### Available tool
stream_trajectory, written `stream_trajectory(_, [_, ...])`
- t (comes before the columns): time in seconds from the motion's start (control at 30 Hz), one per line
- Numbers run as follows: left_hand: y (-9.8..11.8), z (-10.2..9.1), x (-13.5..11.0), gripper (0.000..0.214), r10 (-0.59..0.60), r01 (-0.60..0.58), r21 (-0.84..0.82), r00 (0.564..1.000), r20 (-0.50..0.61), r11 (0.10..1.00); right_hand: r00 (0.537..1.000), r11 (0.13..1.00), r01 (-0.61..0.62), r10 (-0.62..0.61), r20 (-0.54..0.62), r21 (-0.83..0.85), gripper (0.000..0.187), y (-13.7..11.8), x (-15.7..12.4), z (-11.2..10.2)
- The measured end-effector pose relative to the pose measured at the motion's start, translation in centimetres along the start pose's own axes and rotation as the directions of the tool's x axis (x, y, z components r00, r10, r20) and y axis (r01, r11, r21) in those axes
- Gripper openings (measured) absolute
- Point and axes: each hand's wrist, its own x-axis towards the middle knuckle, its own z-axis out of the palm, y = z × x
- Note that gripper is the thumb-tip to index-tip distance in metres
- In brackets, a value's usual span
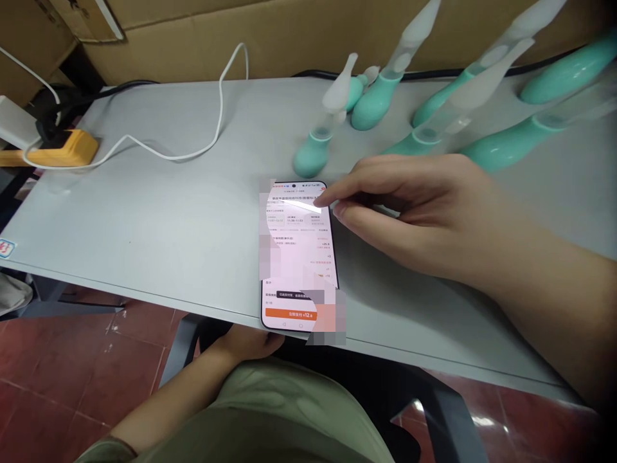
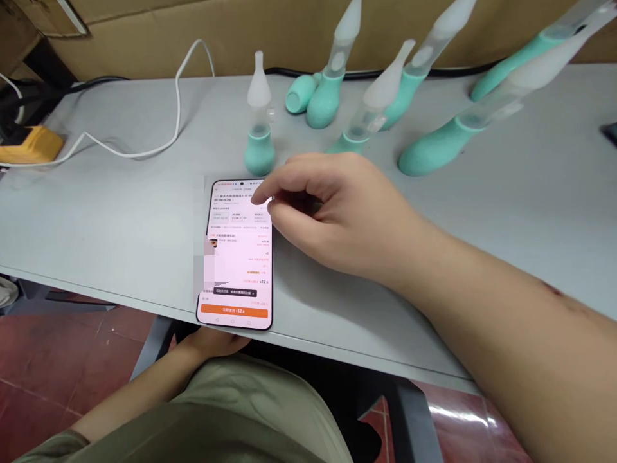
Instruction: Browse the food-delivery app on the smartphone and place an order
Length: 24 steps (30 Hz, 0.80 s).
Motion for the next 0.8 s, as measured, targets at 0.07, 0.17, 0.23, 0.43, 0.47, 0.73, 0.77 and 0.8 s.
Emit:
stream_trajectory(0.07, [0.02,0.02,-0.02,0.047,0.0,0.0,-0.007,1.0,0.002,1.0,1.0,1.0,-0.002,0.002,0.001,-0.002,0.016,0.01,0.06,0.01])
stream_trajectory(0.17, [-0.02,0.12,-0.07,0.046,-0.002,0.002,-0.01,1.0,-0.013,1.0,1.0,1.0,-0.003,0.003,0.0,-0.002,0.016,-0.01,0.04,-0.05])
stream_trajectory(0.23, [-0.09,0.2,-0.11,0.046,-0.005,0.005,-0.007,1.0,-0.013,1.0,1.0,1.0,-0.004,0.004,-0.007,-0.004,0.016,-0.03,-0.04,-0.11])
stream_trajectory(0.43, [-0.18,0.2,-0.12,0.046,0.004,-0.004,-0.013,1.0,-0.003,1.0,1.0,1.0,-0.016,0.016,-0.021,-0.012,0.017,0.05,-0.07,-0.13])
stream_trajectory(0.47, [-0.16,0.17,-0.1,0.046,0.003,-0.003,-0.014,1.0,-0.005,1.0,1.0,1.0,-0.015,0.015,-0.019,-0.011,0.017,0.08,-0.02,-0.09])
stream_trajectory(0.73, [0.14,-0.28,0.15,0.045,0.013,-0.013,-0.031,1.0,-0.025,0.999,0.998,0.998,0.047,-0.045,0.054,-0.031,0.026,0.37,0.16,0.18])
stream_trajectory(0.77, [0.16,-0.31,0.17,0.045,0.009,-0.01,-0.028,1.0,-0.019,1.0,0.997,0.998,0.049,-0.047,0.064,-0.035,0.027,0.4,0.15,0.17])
stream_trajectory(0.8, [0.17,-0.3,0.18,0.046,0.005,-0.005,-0.023,1.0,-0.013,1.0,0.997,0.998,0.05,-0.047,0.065,-0.041,0.027,0.42,0.13,0.15])
